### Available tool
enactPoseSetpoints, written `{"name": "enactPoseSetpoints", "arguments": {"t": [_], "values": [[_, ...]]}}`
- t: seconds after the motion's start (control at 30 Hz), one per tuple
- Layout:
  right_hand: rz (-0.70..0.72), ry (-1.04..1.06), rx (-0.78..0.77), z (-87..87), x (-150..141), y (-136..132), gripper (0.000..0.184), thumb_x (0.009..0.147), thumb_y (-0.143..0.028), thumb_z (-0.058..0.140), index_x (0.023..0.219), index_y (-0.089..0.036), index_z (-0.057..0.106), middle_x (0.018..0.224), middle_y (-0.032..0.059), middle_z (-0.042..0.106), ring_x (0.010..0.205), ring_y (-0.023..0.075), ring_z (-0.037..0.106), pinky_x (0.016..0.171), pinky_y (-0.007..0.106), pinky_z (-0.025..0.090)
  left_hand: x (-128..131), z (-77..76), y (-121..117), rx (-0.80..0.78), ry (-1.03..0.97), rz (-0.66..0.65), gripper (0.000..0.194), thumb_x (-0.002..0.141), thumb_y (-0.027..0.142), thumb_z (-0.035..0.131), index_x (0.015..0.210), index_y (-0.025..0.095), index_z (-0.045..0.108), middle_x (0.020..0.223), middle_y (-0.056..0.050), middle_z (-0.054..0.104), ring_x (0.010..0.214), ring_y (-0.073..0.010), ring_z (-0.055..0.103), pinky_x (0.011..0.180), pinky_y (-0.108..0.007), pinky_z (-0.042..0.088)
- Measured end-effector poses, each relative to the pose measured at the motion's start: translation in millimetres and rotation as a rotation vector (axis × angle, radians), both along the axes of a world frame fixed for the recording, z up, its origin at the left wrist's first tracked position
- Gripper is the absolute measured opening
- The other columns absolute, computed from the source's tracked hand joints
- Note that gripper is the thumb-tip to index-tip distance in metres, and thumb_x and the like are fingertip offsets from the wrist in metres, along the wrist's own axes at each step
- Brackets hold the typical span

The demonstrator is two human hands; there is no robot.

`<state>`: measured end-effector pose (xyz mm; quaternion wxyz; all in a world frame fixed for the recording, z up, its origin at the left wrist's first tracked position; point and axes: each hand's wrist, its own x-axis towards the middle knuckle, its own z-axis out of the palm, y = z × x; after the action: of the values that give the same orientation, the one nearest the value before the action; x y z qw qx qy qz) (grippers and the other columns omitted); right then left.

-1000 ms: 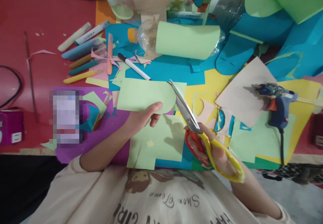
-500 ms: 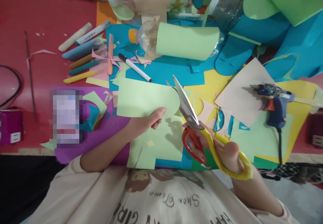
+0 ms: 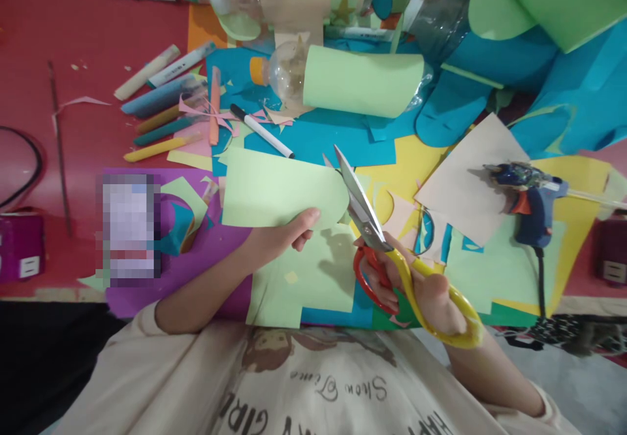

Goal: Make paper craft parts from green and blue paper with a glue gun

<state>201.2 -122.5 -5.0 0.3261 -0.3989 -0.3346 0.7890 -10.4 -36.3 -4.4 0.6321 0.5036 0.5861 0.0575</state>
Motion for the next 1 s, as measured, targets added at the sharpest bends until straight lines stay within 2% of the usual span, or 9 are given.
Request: {"name": "enactPoseSetpoints", "arguments": {"t": [0.2, 0.37, 0.77, 1.0], "values": [[0.004, 0.014, -0.018, 0.7, 1, 1, 0.066, 0.071, -0.082, 0.047, 0.117, -0.036, 0.054, 0.073, -0.0038, 0.039, 0.041, 0.0052, 0.022, 0.031, 0.024, 0.018, 2, 1.1, 0, 0.014, -0.014, 0.102, 0.047, 0.075, 0.049, 0.046, 0.038, 0.022, 0.042, 0.037, 0.004, 0.044, 0.043, -0.0086, 0.044, 0.068, -0.024, 0.047], [0.012, 0.017, -0.026, -0.7, 2, 0, 0.063, 0.071, -0.083, 0.046, 0.118, -0.040, 0.053, 0.074, -0.0040, 0.040, 0.041, 0.0047, 0.023, 0.031, 0.023, 0.020, 3, 0.2, 0, 0.017, -0.083, 0.168, 0.042, 0.074, 0.045, 0.049, 0.040, 0.022, 0.044, 0.036, 0.005, 0.045, 0.038, -0.0072, 0.042, 0.059, -0.023, 0.043], [0.049, -0.058, -0.070, -3.0, 12, -2, 0.073, 0.066, -0.085, 0.049, 0.119, -0.036, 0.052, 0.073, -0.0037, 0.041, 0.040, 0.0047, 0.023, 0.029, 0.023, 0.021, 2, -8.5, -1, 0.022, -0.235, 0.266, 0.034, 0.076, 0.036, 0.053, 0.046, 0.021, 0.049, 0.036, 0.004, 0.045, 0.033, -0.0078, 0.041, 0.044, -0.024, 0.038], [0.029, -0.064, -0.040, -5.6, 12, -3, 0.075, 0.065, -0.086, 0.047, 0.119, -0.035, 0.052, 0.068, -0.0058, 0.041, 0.037, 0.0035, 0.022, 0.027, 0.020, 0.022, -2, -17.2, -4, 0.046, -0.282, 0.289, 0.037, 0.073, 0.046, 0.056, 0.049, 0.019, 0.052, 0.038, 0.003, 0.047, 0.036, -0.0076, 0.042, 0.037, -0.022, 0.032]]}}
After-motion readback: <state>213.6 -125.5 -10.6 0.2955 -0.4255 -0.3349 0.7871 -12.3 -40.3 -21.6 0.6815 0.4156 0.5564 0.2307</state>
